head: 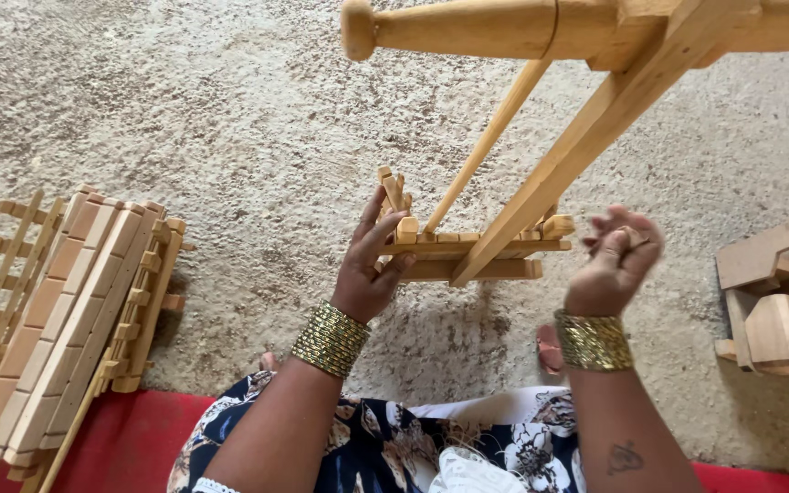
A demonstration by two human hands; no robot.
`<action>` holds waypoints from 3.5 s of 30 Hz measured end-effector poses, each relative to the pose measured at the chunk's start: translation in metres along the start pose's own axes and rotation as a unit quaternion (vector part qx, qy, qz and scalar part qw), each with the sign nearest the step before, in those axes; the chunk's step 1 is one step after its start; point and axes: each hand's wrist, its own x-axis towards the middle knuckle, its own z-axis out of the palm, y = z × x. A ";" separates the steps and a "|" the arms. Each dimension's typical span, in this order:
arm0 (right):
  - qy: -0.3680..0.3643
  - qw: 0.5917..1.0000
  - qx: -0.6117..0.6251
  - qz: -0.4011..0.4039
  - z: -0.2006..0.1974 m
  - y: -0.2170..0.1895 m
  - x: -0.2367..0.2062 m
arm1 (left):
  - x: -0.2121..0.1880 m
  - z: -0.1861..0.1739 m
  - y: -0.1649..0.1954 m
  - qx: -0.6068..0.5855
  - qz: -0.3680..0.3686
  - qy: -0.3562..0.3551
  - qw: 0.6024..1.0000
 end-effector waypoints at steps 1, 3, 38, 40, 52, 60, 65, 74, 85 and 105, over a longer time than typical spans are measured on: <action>-0.017 0.999 -0.005 -0.048 0.008 -0.007 -0.006 | 0.000 -0.018 0.003 0.011 0.005 0.000 1.000; -0.051 0.987 -0.025 -0.151 0.036 -0.015 -0.024 | -0.003 -0.055 0.007 0.016 0.004 0.001 1.000; -0.169 0.896 -0.258 -0.320 0.201 -0.179 -0.119 | 0.006 -0.256 0.086 -0.016 -0.014 -0.019 1.000; -0.171 0.865 -0.311 -0.354 0.180 -0.154 -0.115 | -0.002 -0.212 0.071 -0.021 -0.011 -0.018 1.000; -0.197 0.901 -0.272 -0.275 0.011 0.022 -0.070 | -0.036 -0.016 -0.073 -0.025 -0.028 -0.012 0.999; -0.292 0.876 -0.319 -0.212 -0.014 0.125 -0.091 | -0.050 0.041 -0.140 -0.026 -0.024 -0.013 0.999; -0.349 0.916 -0.181 -0.072 -0.049 0.169 -0.084 | -0.063 0.071 -0.186 -0.032 -0.038 -0.012 0.999; -0.308 0.857 -0.333 -0.244 -0.026 0.184 -0.109 | -0.073 0.063 -0.212 -0.025 -0.029 -0.013 0.999; -0.211 0.878 -0.298 -0.311 -0.016 0.190 -0.088 | -0.059 0.060 -0.241 -0.024 -0.017 -0.012 0.999; -0.264 0.832 -0.390 -0.292 0.033 0.260 -0.160 | -0.089 0.024 -0.327 -0.049 -0.041 -0.010 0.998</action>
